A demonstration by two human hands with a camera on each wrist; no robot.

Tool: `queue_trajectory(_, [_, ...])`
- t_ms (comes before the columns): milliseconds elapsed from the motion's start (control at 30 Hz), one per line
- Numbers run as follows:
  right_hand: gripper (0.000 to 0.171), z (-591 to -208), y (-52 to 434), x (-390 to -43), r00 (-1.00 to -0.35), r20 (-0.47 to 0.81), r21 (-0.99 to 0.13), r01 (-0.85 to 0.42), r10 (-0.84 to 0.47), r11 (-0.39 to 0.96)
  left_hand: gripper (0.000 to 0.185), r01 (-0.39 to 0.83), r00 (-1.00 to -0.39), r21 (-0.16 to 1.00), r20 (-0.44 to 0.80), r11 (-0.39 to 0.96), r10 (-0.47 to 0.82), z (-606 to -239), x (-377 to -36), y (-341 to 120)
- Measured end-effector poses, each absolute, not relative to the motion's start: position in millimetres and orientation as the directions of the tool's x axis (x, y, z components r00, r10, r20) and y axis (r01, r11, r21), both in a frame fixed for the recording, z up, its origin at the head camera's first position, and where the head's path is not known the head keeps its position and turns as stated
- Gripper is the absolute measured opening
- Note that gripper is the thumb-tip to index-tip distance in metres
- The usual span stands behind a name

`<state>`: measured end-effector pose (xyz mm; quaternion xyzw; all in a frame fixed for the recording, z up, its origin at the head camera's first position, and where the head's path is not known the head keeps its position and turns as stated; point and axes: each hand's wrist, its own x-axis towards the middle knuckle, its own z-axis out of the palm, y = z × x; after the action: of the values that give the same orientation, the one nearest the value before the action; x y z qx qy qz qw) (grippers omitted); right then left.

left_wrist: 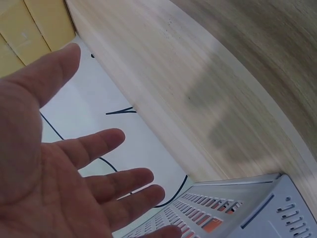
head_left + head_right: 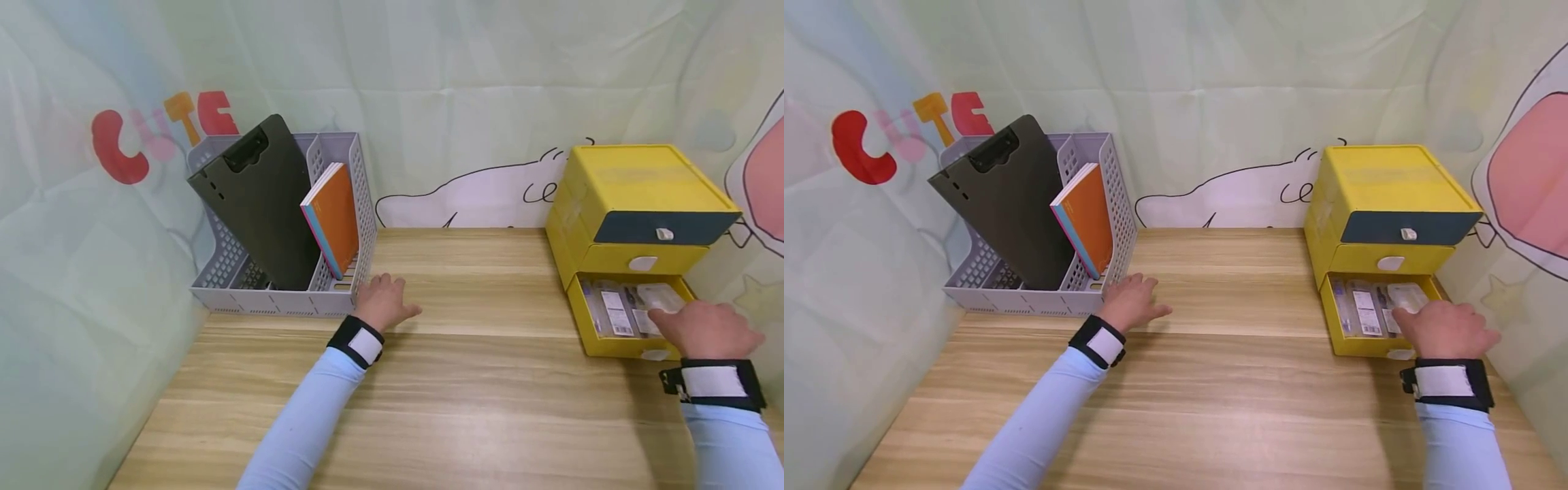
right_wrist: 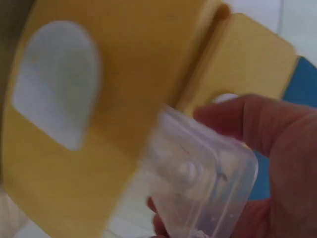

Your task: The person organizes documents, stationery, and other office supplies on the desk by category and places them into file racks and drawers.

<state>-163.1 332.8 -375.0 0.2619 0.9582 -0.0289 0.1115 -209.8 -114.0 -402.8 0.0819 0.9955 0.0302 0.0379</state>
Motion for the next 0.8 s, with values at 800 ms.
queue_trajectory(800, [0.058,-411,346,-177,-0.8,-0.132,-0.133,0.599,0.585,0.79,0.067,0.158,-0.981,0.076,-0.099,0.985,0.165,-405,-208,-114])
